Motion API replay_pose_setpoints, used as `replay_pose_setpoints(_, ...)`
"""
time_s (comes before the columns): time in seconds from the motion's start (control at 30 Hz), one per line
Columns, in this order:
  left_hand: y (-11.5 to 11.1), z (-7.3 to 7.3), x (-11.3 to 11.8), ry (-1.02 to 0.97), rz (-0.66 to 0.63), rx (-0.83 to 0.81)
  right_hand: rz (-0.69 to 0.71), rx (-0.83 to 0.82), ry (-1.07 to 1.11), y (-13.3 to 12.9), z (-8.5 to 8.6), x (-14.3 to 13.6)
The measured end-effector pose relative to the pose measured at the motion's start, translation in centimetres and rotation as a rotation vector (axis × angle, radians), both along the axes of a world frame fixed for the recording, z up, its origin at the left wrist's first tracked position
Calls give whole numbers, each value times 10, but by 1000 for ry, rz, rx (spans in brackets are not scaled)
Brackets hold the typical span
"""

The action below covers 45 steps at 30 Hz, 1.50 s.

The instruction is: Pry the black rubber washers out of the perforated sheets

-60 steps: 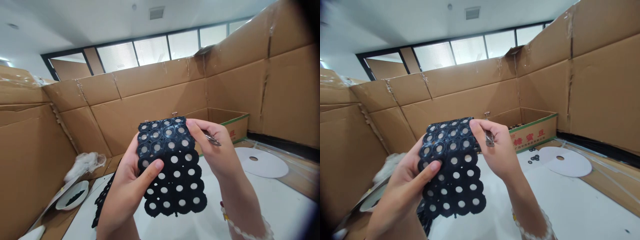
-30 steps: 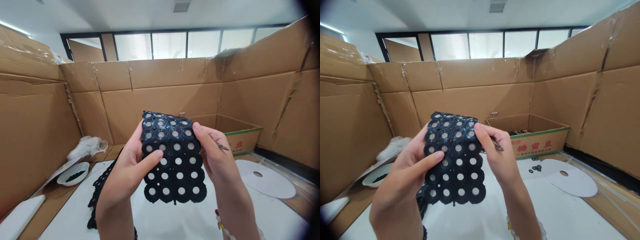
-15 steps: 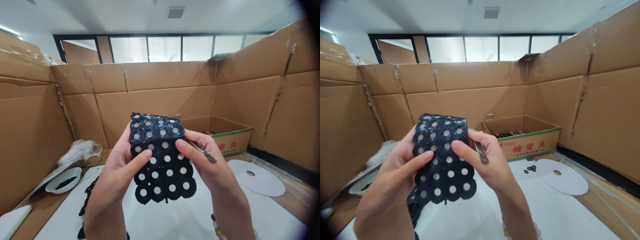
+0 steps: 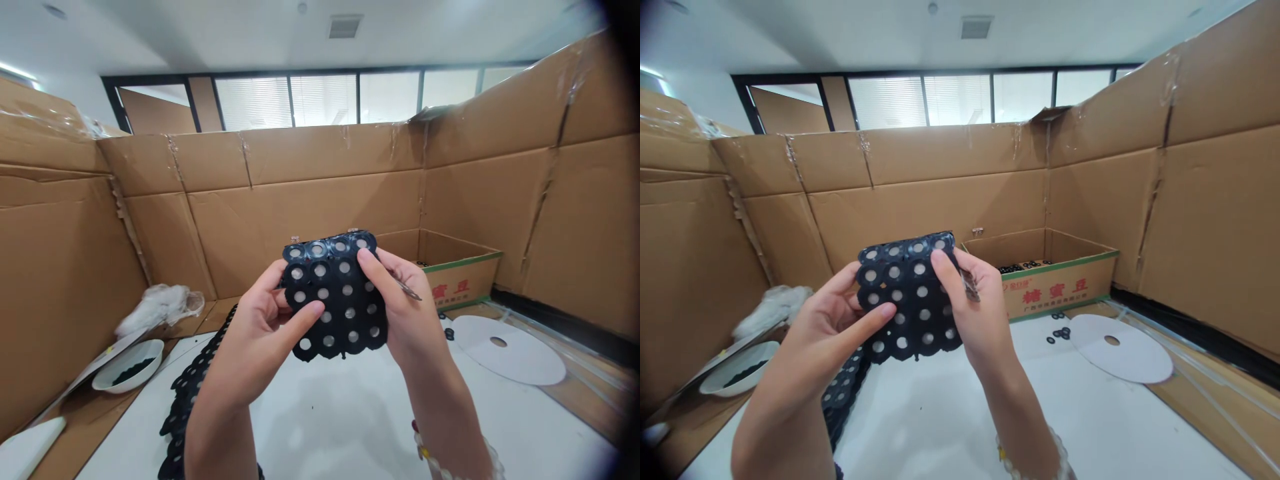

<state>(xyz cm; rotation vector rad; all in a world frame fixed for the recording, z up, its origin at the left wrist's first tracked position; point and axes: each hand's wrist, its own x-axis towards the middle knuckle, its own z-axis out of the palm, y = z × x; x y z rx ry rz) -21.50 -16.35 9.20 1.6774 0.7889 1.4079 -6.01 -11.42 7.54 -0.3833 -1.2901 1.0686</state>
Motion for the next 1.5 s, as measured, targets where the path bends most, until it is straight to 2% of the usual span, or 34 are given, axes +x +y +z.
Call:
replay_pose_setpoints(0.13, 0, 1, 2, -54, 27, 28, 63, 24, -116, -2, 3, 9)
replay_pose_setpoints(0.33, -1, 1, 4, -136, 112, 25, 139, 71, -168, -4, 3, 13)
replay_pose_setpoints(0.5, -4, 2, 6, -170, 174, 39, 50, 111, -196, -4, 4, 12)
replay_pose_setpoints(0.63, -2, 1, 4, -129, 162, 69, 1, 119, -216, -5, 5, 12)
replay_pose_setpoints(0.8, 2, 2, 3, -63, 207, 126, -47, 141, -207, -5, 3, 11)
replay_pose_setpoints(1.03, 4, 2, 3, -65, 155, 117, -84, 122, -194, -5, 3, 11)
replay_pose_setpoints(1.3, 1, 0, 3, -80, 91, 83, 32, 65, -39, -6, 5, 14)
replay_pose_setpoints(1.5, 2, 1, 4, -105, 86, 71, 39, 67, -19, -9, 8, 15)
